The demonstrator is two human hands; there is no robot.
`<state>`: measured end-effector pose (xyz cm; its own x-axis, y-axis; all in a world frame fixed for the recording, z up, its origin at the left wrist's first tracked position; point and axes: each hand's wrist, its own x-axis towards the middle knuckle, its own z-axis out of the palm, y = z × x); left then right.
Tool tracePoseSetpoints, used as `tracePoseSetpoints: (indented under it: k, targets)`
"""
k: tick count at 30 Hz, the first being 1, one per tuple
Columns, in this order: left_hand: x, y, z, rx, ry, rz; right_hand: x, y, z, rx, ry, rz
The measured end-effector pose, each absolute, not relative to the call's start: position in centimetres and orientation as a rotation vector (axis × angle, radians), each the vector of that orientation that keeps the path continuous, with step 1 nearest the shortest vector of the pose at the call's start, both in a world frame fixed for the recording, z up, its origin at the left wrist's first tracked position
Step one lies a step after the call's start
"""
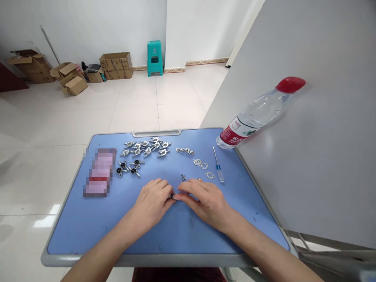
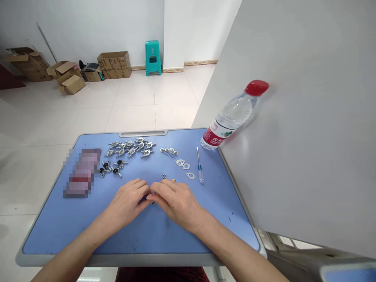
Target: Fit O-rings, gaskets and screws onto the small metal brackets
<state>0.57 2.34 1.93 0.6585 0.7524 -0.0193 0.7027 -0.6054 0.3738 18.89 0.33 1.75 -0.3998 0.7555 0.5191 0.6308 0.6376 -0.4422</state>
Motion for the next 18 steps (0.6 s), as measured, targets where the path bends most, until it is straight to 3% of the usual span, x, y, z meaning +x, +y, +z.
tracePoseSetpoints:
  k: [8,18]
  targets:
    - [0.41,2.43,1.83,2.534,1.145,0.184,19.19,0.52,2.45,-1.008,-2.063,0.425]
    - [0.47,2.36,2.11,2.537,1.158,0.134,18.76,0.72,1.75,-1.08,-1.999,0.218]
